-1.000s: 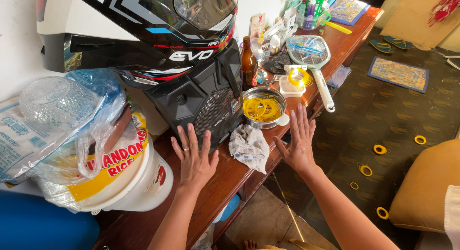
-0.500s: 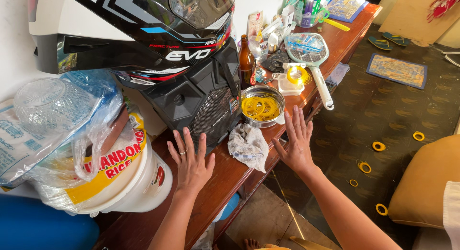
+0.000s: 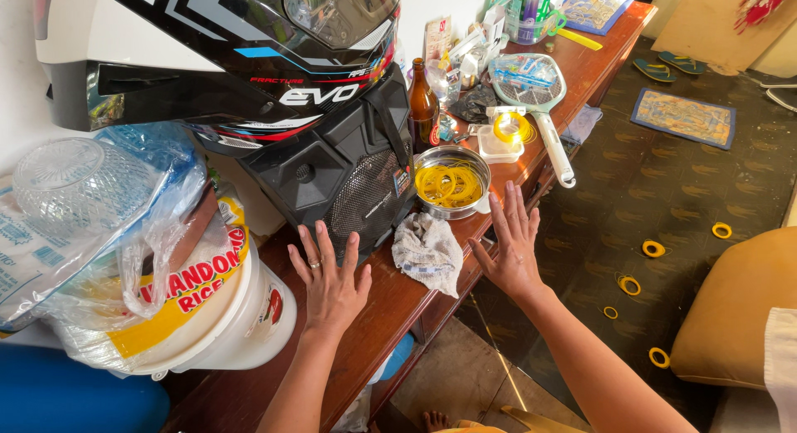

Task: The person transfers rice from a large bag into a white bucket using a small plastic cup. They repeatedly scoop rice from the bag and pour it into the bucket, occasionally adjusting the bag and the bucket's position.

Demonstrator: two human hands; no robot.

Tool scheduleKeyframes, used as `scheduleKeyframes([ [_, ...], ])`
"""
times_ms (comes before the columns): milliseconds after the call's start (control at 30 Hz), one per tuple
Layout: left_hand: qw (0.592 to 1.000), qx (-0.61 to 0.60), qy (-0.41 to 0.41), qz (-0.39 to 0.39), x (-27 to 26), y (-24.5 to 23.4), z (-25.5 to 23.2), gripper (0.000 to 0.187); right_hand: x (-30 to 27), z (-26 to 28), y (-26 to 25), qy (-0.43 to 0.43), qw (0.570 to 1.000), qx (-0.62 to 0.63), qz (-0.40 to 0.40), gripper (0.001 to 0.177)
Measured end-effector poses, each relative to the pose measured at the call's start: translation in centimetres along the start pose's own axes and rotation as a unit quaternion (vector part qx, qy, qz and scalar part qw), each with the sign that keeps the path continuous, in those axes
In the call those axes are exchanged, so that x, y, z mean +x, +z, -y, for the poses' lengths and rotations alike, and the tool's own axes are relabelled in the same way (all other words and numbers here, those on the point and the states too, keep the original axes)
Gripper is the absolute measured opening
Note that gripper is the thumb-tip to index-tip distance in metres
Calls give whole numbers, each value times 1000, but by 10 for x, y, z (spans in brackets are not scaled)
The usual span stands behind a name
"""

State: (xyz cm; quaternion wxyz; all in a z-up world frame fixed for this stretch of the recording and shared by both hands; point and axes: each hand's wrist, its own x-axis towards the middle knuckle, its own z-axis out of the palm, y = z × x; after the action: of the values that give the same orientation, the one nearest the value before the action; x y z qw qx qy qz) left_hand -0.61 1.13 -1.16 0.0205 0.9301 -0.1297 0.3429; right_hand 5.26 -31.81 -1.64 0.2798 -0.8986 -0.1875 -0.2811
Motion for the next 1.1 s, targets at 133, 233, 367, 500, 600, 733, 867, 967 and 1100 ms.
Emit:
scheduleKeyframes([
  [133, 1000, -1, 2, -3, 1, 1, -1, 98, 1, -1, -1, -3, 1000, 5, -7, 93],
  [233, 1000, -2, 3, -7, 2, 1, 0, 99, 1, -1, 0, -5, 1000, 4, -10, 93],
  [367, 1000, -1, 2, -5, 3, 1, 1, 101, 2, -1, -2, -9, 1000, 4, -11, 94],
  [500, 1000, 7, -1, -5, 7, -3, 2, 102, 3, -3, -3, -15, 1000, 0, -17, 96],
  [600, 1000, 11, -6, -14, 9, -9, 5, 103, 6, -6, -4, -13, 1000, 4, -23, 99],
  [733, 998, 2, -25, -53, 9, -20, 11, 99, 8, -11, -2, -11, 999, 18, -35, 101],
  [867, 994, -14, -15, -108, 1, -33, 18, 88, 2, -10, 15, -10, 999, 46, -24, 100],
  [967, 987, -107, -1, -117, -10, -44, 23, 71, -5, -9, 41, -19, 998, 60, 10, 93],
  [1100, 993, -93, -43, -56, -36, -59, 31, 46, -18, -12, 93, -58, 991, 71, 97, 72],
])
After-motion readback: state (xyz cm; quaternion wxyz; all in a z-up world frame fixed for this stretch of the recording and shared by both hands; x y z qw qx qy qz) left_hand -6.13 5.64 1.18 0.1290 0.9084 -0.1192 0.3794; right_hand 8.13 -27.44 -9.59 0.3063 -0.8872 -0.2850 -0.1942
